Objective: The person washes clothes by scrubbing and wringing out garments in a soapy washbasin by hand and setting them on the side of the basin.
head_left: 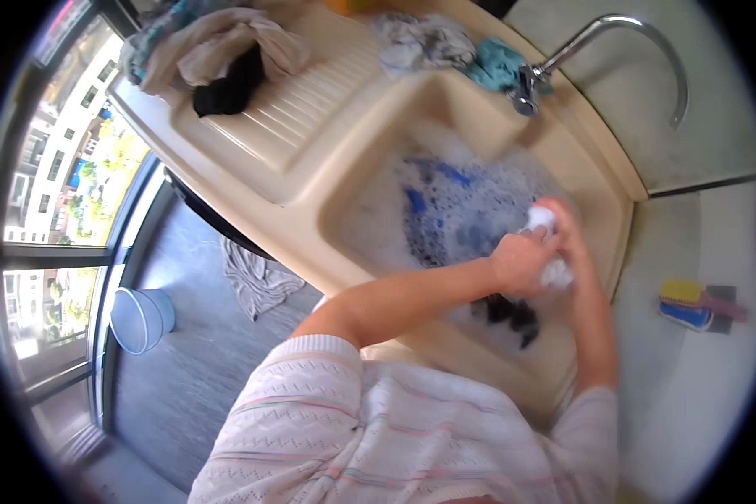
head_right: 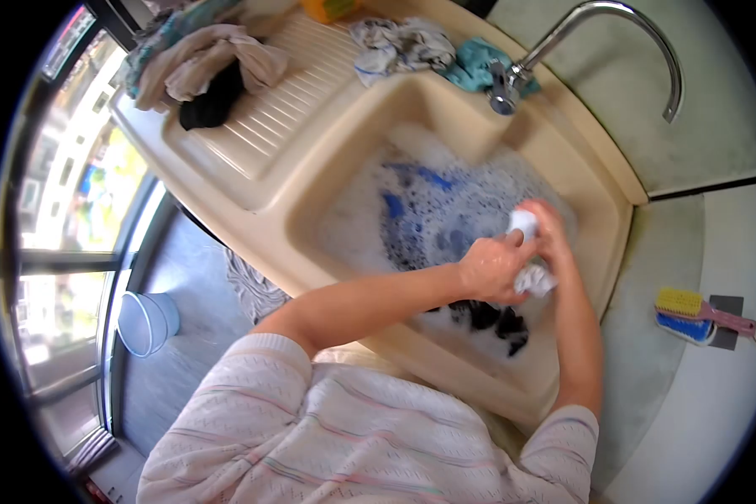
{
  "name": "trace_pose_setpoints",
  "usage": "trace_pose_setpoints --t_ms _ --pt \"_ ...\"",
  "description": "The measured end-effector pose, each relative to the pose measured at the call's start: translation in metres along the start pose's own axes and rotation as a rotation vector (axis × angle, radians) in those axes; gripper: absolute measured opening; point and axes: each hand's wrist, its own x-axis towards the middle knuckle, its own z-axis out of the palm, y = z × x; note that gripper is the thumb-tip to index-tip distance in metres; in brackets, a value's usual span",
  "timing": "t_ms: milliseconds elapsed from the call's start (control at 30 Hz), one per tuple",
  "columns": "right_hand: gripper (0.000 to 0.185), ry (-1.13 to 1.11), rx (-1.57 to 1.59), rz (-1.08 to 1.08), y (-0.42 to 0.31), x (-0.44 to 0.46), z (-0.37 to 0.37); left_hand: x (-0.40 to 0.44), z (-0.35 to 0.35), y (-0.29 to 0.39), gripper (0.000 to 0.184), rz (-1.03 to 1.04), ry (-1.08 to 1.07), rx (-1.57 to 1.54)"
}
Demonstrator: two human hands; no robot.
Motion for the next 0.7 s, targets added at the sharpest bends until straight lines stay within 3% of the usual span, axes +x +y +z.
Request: trace_pose_setpoints --t_ms 33,133,167,200,267,300,367,400,433,500,567,633,700 --pt "0.017 0.04 0.216 0.147 0.02 0.02 -0.034 0.011 -0.008 -0.004 0.052 -0.15 0.052 -0.071" --pt "0.02 -0.047 0.517 -0.047 0.012 -0.012 -0.059 0.044 -0.052 -0.043 0.053 -0.595 0.168 -0.463" --pt "0.021 -0.042 0.68 -0.046 0.013 -0.017 -0.064 0.051 -0.072 -0.054 0.049 -0.794 0.274 -0.761" --pt "0.021 -0.042 0.695 -0.105 0.017 -0.026 -0.061 0.059 -0.092 -0.067 0.039 -0.807 0.399 -1.05" --pt "0.023 -0.039 0.732 -0.217 0.022 -0.042 -0.043 0.066 -0.159 -0.058 0.031 -0.771 0.628 -1.359" --pt "0.024 -0.136 0.707 -0.147 0.024 -0.047 -0.031 0.074 -0.179 -0.081 0.032 -0.756 0.612 -1.465" --pt "0.026 -0.324 0.646 -0.008 0.025 -0.056 -0.005 0.079 -0.248 -0.049 0.03 -0.553 0.773 -1.482" --pt "0.026 -0.355 0.646 0.009 0.025 -0.058 0.005 0.084 -0.275 -0.056 0.027 -0.374 0.768 -1.467" --pt "0.025 -0.386 0.644 0.026 0.024 -0.059 0.015 0.089 -0.308 -0.055 0.028 -0.328 0.769 -1.447" --pt "0.023 -0.397 0.606 0.053 0.026 -0.06 0.024 0.096 -0.382 -0.071 0.032 -0.019 0.791 -1.315" --pt "0.02 -0.355 0.532 0.072 0.03 -0.058 0.025 0.08 -0.44 -0.037 0.02 0.102 0.91 -1.245" --pt "0.018 -0.252 0.482 0.112 0.042 -0.056 0.02 0.062 -0.507 -0.069 0.022 0.314 0.892 -1.014" --pt "0.017 -0.164 0.438 0.17 0.052 -0.056 0.014 0.033 -0.542 -0.095 0.037 0.096 1.342 -0.671"
